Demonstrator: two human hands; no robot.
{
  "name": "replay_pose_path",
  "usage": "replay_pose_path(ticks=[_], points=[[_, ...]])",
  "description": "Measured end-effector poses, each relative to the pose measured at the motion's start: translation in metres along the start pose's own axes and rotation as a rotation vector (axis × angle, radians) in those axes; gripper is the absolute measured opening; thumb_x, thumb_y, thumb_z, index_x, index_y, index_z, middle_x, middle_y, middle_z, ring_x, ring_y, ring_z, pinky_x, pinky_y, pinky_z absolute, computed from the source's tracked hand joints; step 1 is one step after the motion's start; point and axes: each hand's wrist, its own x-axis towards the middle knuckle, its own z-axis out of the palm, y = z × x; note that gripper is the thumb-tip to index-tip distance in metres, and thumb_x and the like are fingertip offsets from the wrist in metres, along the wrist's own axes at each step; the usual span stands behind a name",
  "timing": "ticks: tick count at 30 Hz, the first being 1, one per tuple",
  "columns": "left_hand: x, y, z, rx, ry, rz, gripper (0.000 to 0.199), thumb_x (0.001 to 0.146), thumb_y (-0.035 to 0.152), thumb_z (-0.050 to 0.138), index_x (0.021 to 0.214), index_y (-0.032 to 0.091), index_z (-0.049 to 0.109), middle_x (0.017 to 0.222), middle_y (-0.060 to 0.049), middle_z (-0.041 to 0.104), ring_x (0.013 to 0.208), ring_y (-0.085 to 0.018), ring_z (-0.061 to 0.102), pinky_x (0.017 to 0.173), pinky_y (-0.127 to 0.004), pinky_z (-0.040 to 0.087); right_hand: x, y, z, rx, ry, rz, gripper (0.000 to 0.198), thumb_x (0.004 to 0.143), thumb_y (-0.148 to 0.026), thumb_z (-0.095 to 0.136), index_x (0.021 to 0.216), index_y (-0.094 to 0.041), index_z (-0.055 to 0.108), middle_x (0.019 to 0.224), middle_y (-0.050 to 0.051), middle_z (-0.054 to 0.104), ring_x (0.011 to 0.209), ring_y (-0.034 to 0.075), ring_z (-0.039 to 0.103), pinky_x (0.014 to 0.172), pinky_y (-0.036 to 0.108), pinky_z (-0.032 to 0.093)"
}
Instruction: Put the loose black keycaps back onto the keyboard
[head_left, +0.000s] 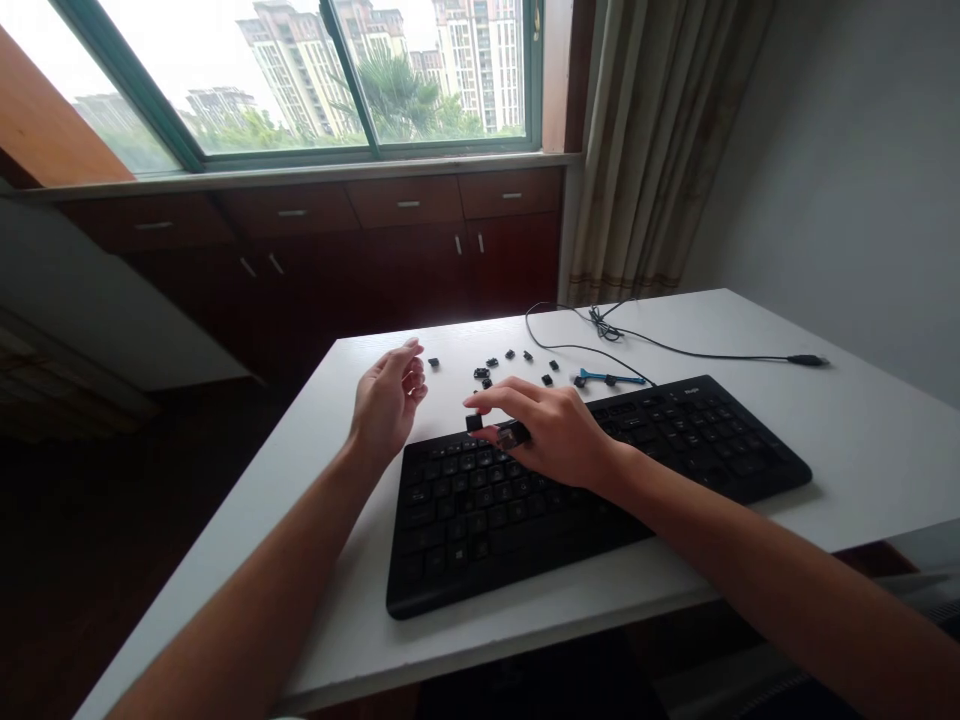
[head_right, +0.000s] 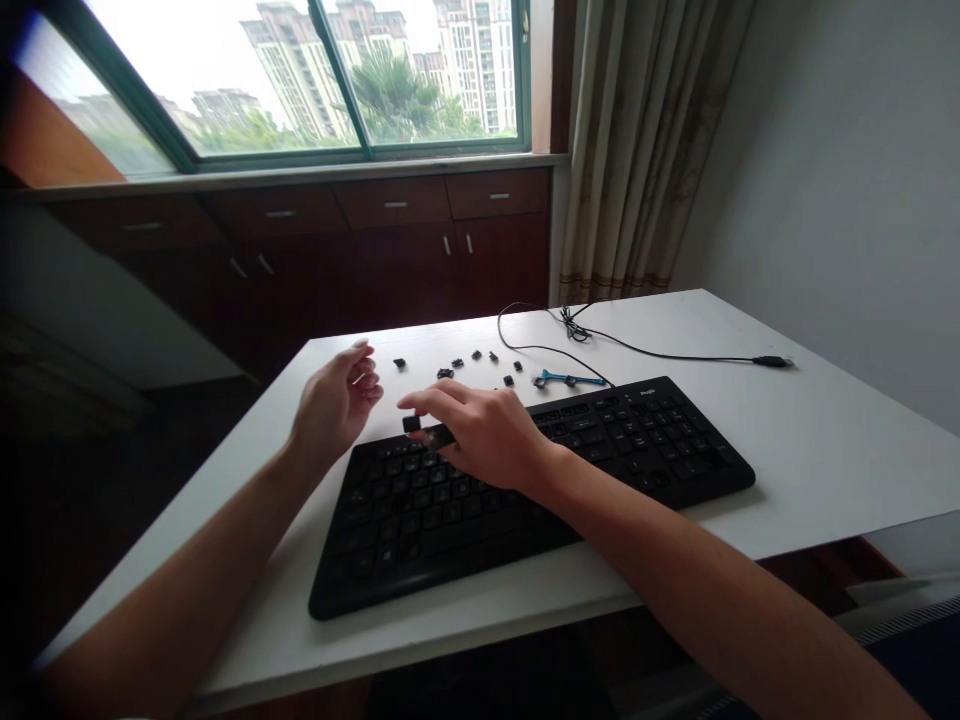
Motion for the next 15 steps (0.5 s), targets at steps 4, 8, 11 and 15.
replay_pose_path(ticks=[4, 8, 11, 15], points=[[-0.005, -0.004, 0.005, 0.002, -0.033, -0.017, 0.027, 0.074, 0.041, 0.073, 0.085, 0.018, 0.064, 0.068, 0.004, 0.049, 0.054, -0.008, 0.041, 0.051, -0.023, 0.033, -0.001, -0.001, 0.0, 0.016, -0.004, 0.008, 0.024, 0.097, -0.031, 0.06, 0.119, -0.022, 0.062, 0.112, 0.004, 0.073, 0.087, 0.014, 0.07, 0.073, 0.025, 0.051], [-0.006, -0.004, 0.006, -0.045, -0.068, -0.029, 0.027, 0.075, 0.04, 0.075, 0.084, 0.017, 0.065, 0.069, 0.004, 0.048, 0.056, -0.007, 0.041, 0.051, -0.022, 0.033, -0.001, -0.001, 0.001, 0.01, -0.01, 0.007, 0.021, 0.097, -0.03, 0.059, 0.115, -0.021, 0.064, 0.112, 0.004, 0.073, 0.087, 0.014, 0.07, 0.074, 0.024, 0.051], [-0.005, -0.003, 0.005, -0.045, -0.053, -0.038, 0.027, 0.074, 0.04, 0.076, 0.083, 0.017, 0.065, 0.069, 0.003, 0.049, 0.055, -0.007, 0.041, 0.051, -0.022, 0.034, 0.0, 0.0, -0.001, 0.026, -0.064, -0.025, 0.013, 0.096, -0.025, 0.059, 0.105, -0.022, 0.068, 0.11, 0.002, 0.073, 0.087, 0.013, 0.07, 0.07, 0.022, 0.05], [-0.004, -0.003, 0.005, -0.049, -0.055, -0.043, 0.024, 0.074, 0.038, 0.076, 0.081, 0.018, 0.066, 0.069, 0.003, 0.049, 0.056, -0.007, 0.042, 0.051, -0.021, 0.035, 0.003, 0.004, -0.021, 0.084, -0.165, -0.058, 0.01, 0.091, -0.018, 0.064, 0.099, -0.022, 0.069, 0.109, 0.001, 0.074, 0.09, 0.014, 0.07, 0.072, 0.023, 0.052]])
